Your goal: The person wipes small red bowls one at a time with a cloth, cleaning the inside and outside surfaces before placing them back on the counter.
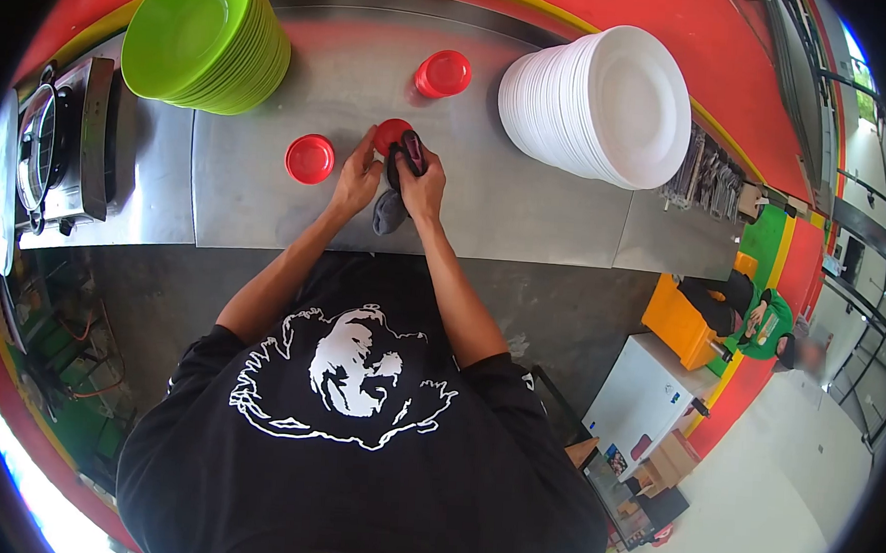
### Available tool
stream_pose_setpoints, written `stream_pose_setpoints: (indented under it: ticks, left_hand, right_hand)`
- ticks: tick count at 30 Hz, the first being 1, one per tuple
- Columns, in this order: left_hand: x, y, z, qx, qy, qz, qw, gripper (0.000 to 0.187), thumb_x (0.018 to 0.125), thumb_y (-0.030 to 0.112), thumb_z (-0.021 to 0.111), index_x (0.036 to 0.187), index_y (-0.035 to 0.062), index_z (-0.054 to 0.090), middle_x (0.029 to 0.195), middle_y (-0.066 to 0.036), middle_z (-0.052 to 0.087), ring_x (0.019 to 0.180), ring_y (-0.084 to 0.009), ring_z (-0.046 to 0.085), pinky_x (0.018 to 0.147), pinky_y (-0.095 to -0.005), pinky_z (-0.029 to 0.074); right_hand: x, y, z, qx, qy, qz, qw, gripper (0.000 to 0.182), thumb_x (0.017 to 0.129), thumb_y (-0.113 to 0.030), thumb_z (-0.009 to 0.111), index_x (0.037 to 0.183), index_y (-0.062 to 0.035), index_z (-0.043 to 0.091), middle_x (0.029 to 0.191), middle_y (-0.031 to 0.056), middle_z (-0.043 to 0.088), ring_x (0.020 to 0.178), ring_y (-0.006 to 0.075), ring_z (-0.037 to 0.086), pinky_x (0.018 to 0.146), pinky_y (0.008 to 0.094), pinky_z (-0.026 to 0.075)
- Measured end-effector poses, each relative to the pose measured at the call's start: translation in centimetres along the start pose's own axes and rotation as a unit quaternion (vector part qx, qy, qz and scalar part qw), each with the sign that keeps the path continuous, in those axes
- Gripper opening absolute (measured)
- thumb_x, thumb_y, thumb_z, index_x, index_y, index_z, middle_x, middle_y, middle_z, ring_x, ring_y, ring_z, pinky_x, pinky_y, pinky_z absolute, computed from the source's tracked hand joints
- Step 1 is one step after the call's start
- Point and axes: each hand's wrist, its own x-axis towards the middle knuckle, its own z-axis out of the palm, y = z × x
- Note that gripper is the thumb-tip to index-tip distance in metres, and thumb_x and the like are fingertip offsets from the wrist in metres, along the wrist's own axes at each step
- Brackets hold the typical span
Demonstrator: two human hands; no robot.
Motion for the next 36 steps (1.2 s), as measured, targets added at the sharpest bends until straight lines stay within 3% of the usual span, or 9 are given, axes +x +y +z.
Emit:
stream_pose_setpoints:
  ticks: [4,9,13,16,20,25,29,32,36]
  left_hand:
    - [-1.2,2.0,0.7,-0.055,0.047,0.044,0.996,0.058,0.09,0.001,0.054,0.145,-0.0023,0.038,0.133,-0.023,0.056,0.123,-0.0299,0.056,0.103,-0.038,0.045]
    - [-3.1,7.8,-0.4,0.074,0.004,0.106,0.992,0.05,0.09,0.005,0.065,0.137,-0.0018,0.051,0.128,-0.018,0.059,0.12,-0.029,0.058,0.099,-0.037,0.047]
    - [-4.3,11.2,-1.4,0.193,-0.033,0.239,0.951,0.048,0.093,0.014,0.064,0.136,-0.0012,0.051,0.127,-0.019,0.058,0.122,-0.0316,0.055,0.099,-0.0386,0.045]
    - [-4.8,13.2,-1.0,0.096,-0.043,0.262,0.959,0.044,0.095,0.018,0.061,0.134,0.0004,0.053,0.122,-0.019,0.059,0.11,-0.0335,0.058,0.094,-0.0411,0.046]
    - [-5.5,13.4,-0.9,0.083,0.002,0.166,0.983,0.037,0.1,0.027,0.05,0.123,-0.0016,0.055,0.115,-0.02,0.059,0.101,-0.0348,0.06,0.089,-0.0378,0.047]
    - [-5.7,13.2,-2.3,-0.033,0.095,0.038,0.994,0.044,0.105,0.031,0.036,0.11,-0.0043,0.06,0.099,-0.016,0.066,0.097,-0.02,0.061,0.084,-0.0351,0.048]
    - [-6.2,12.9,-3.8,-0.23,0.122,-0.086,0.962,0.044,0.104,0.03,0.031,0.114,-0.0002,0.061,0.103,-0.009,0.066,0.095,-0.0184,0.063,0.083,-0.0345,0.05]
    - [-7.9,12.7,-4.6,-0.164,0.039,-0.079,0.982,0.04,0.103,0.029,0.033,0.114,0.0017,0.061,0.108,-0.009,0.065,0.099,-0.0186,0.062,0.087,-0.035,0.051]
    - [-8.0,12.3,-6.0,-0.24,-0.004,-0.046,0.97,0.039,0.103,0.026,0.031,0.12,0.0006,0.055,0.114,-0.012,0.063,0.104,-0.0211,0.061,0.093,-0.0355,0.051]
  right_hand:
    - [-0.3,-0.8,-1.3,0.047,-0.011,0.011,0.999,0.034,0.086,-0.022,0.072,0.108,0.0043,0.066,0.085,0.0113,0.069,0.078,0.0176,0.064,0.073,0.0315,0.05]
    - [-0.8,-2.8,-3.9,0.113,-0.035,0.044,0.992,0.027,0.088,-0.021,0.071,0.102,0.0026,0.068,0.085,0.0069,0.069,0.074,0.0123,0.062,0.069,0.0289,0.05]
    - [-2.0,-6.8,-6.1,0.2,-0.164,0.068,0.963,0.02,0.089,-0.016,0.068,0.101,0.0004,0.068,0.085,0.0046,0.068,0.074,0.008,0.059,0.068,0.0266,0.049]
    - [-2.6,-7.2,-6.0,0.219,-0.245,0.06,0.942,0.02,0.089,-0.015,0.068,0.101,0.0001,0.067,0.087,0.0039,0.068,0.077,0.0076,0.059,0.071,0.0271,0.05]
    - [-4.5,-9.1,-4.7,0.16,-0.239,0.051,0.957,0.023,0.088,-0.017,0.069,0.102,0.0009,0.065,0.09,0.0042,0.067,0.082,0.0106,0.06,0.074,0.0285,0.05]
    - [-7.2,-10.5,-3.2,0.176,-0.141,0.02,0.974,0.048,0.093,-0.016,0.064,0.13,0.0021,0.04,0.116,0.0124,0.052,0.107,0.0171,0.052,0.093,0.0306,0.044]
    - [-9.3,-15.9,-5.0,0.213,-0.161,-0.122,0.956,0.043,0.091,-0.006,0.061,0.131,0.0029,0.046,0.124,0.0141,0.053,0.113,0.0214,0.055,0.098,0.0321,0.044]
    - [-9.7,-16.3,-4.6,-0.05,-0.172,-0.374,0.91,0.044,0.085,0.001,0.06,0.129,0.0018,0.054,0.124,0.0166,0.056,0.111,0.0308,0.059,0.094,0.0389,0.049]
    - [-11.7,-17.3,-3.3,-0.146,-0.118,-0.404,0.895,0.042,0.082,0.001,0.061,0.125,0.0005,0.061,0.124,0.0168,0.056,0.108,0.0361,0.059,0.092,0.0421,0.051]
